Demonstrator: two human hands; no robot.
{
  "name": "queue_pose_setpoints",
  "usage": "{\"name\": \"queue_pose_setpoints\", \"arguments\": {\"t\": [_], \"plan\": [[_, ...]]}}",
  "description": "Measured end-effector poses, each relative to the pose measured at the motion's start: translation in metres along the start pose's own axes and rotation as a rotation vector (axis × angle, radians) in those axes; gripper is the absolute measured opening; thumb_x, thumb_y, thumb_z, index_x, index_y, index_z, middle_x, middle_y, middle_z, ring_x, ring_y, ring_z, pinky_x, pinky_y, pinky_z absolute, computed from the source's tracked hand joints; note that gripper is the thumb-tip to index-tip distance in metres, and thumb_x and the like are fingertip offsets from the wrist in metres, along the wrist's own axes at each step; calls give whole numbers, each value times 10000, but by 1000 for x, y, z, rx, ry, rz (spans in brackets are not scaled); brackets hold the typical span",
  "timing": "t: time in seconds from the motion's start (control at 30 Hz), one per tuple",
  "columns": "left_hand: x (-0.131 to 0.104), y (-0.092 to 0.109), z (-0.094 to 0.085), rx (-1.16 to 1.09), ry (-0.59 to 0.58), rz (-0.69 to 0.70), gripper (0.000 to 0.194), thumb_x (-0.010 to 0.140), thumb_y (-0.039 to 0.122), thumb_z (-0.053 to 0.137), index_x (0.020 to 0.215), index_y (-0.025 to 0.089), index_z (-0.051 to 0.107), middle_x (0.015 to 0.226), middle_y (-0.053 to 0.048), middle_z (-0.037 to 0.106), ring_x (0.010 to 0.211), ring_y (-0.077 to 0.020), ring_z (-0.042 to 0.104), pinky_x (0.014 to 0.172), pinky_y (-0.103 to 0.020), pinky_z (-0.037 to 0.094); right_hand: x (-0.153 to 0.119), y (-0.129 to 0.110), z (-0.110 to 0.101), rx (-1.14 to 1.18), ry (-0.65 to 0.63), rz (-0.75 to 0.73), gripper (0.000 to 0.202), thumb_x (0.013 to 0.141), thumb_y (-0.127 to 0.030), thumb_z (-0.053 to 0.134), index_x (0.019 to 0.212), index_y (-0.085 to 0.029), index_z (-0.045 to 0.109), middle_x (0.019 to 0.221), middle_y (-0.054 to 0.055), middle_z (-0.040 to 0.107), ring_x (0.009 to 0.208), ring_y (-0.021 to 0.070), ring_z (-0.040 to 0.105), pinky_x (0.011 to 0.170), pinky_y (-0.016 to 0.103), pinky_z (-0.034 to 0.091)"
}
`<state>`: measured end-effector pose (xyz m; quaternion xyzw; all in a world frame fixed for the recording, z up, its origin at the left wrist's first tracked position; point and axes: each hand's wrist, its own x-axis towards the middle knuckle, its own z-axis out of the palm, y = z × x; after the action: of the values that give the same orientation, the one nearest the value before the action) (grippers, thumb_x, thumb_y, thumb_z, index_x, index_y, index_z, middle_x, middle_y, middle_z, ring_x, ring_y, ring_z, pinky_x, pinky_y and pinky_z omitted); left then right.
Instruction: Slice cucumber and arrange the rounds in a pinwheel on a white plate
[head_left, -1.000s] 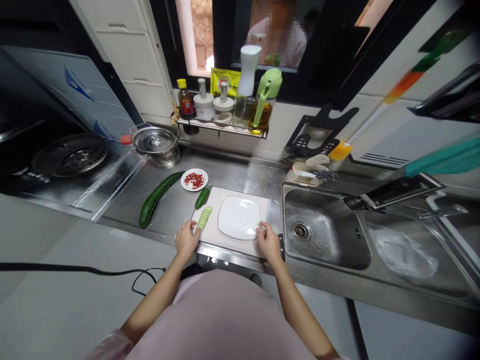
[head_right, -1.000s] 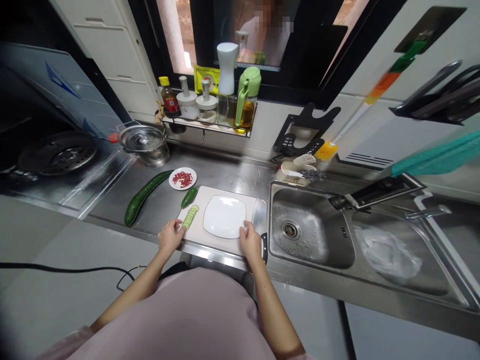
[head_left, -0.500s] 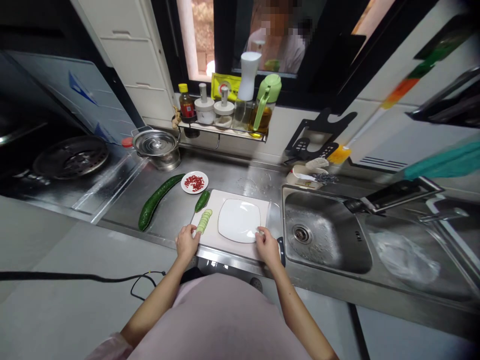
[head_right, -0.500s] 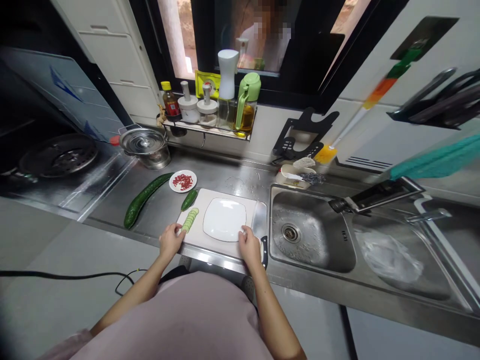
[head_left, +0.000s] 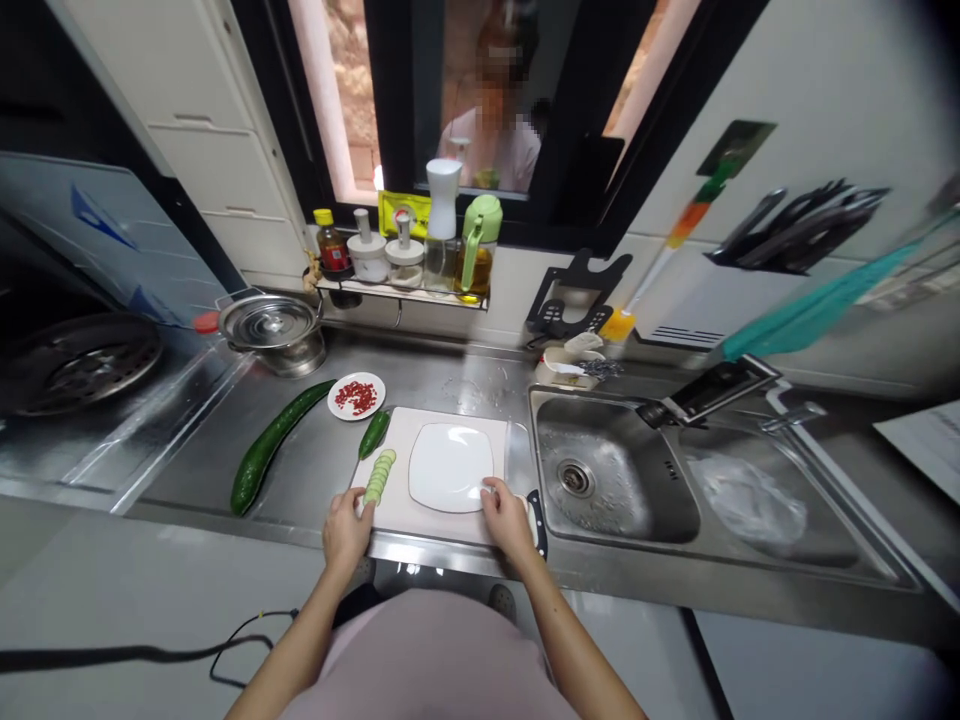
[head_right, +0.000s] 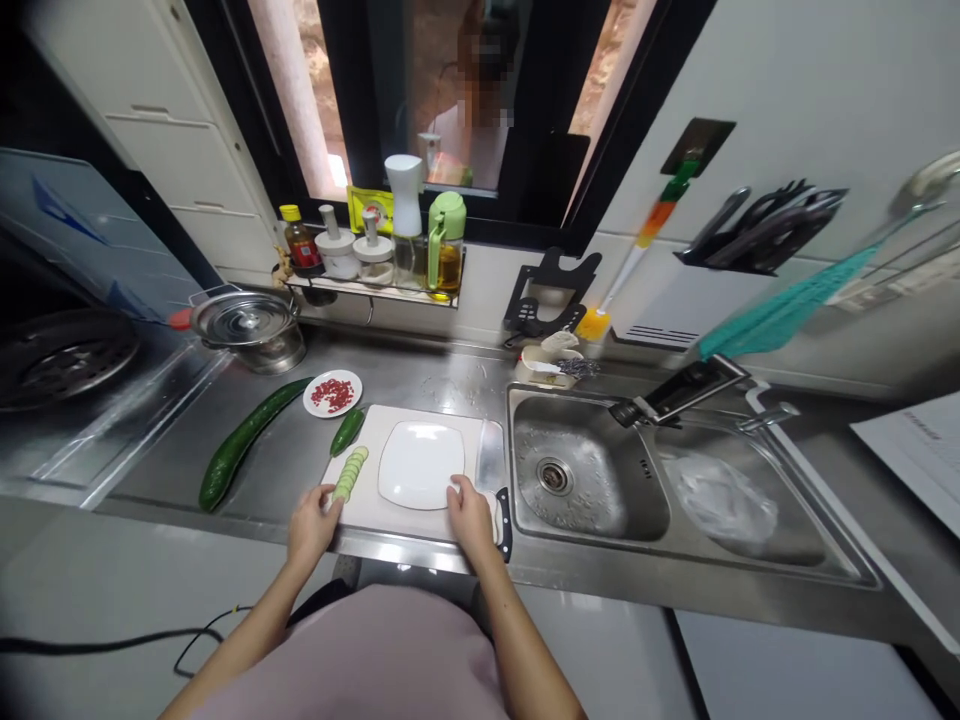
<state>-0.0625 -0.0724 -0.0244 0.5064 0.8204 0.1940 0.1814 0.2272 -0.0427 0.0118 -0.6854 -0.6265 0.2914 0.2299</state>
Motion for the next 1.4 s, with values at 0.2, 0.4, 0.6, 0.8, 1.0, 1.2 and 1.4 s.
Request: {"name": "queue_pose_setpoints", "arguments": {"t": [0.2, 0.4, 0.6, 0.8, 1.0, 1.2, 1.4], "plan": [[-2, -2, 3, -34, 29, -13, 278, 812, 342, 530, 1019, 191, 636, 951, -92, 638, 904, -256, 613, 802, -337, 457, -3, 0, 2, 22, 8, -6, 371, 875, -342, 406, 1089, -172, 657, 613, 1, 594, 598, 175, 569, 587, 236, 375], [-1, -3, 5, -50, 45, -18, 244, 817, 370, 515, 943, 187, 615, 930, -94, 625, 865, -258, 614, 762, -338, 448, -5, -2, 4, 53, 2, -20, 336, 881, -323, 410, 1049, -176, 661, 621, 6, 605, 603, 175, 574, 598, 235, 382], [-5, 5, 4, -150, 57, -41, 172, 808, 353, 506, 843, 207, 590, 828, -42, 646, 731, -208, 600, 675, -293, 422, -8, -4, 1, 56, 8, -32, 314, 874, -314, 428, 1015, -180, 674, 606, 0, 593, 590, 171, 567, 583, 234, 371], [-6, 45, -4, -594, 41, -57, 449, 699, 566, 608, 911, 172, 644, 739, -33, 662, 690, -187, 614, 664, -292, 476, -4, -14, -1, 95, 11, -32, 287, 860, -323, 444, 950, -196, 685, 555, -23, 542, 560, 159, 537, 558, 228, 359], [9, 124, -17, -1022, -178, -17, 486, 576, 520, 740, 863, 134, 672, 840, -85, 699, 798, -176, 640, 723, -276, 496, 28, -59, -13, 283, -10, -173, 282, 848, -359, 508, 1003, -192, 674, 762, 5, 648, 646, 134, 557, 650, 236, 435], [20, 165, -35, -1074, -358, -27, 490, 594, 462, 738, 943, 122, 690, 830, -74, 699, 670, -122, 584, 571, -222, 402, 59, -89, -27, 382, -19, -341, 243, 839, -299, 532, 1008, -187, 667, 1023, 60, 679, 903, 151, 590, 830, 279, 458], [22, 173, -40, -1089, -345, 44, 430, 571, 415, 743, 880, 123, 681, 861, -76, 696, 743, -139, 590, 630, -229, 411, 61, -95, -35, 488, -72, -353, 188, 835, -313, 522, 785, -170, 632, 802, 16, 665, 773, 132, 583, 756, 254, 454]]}}
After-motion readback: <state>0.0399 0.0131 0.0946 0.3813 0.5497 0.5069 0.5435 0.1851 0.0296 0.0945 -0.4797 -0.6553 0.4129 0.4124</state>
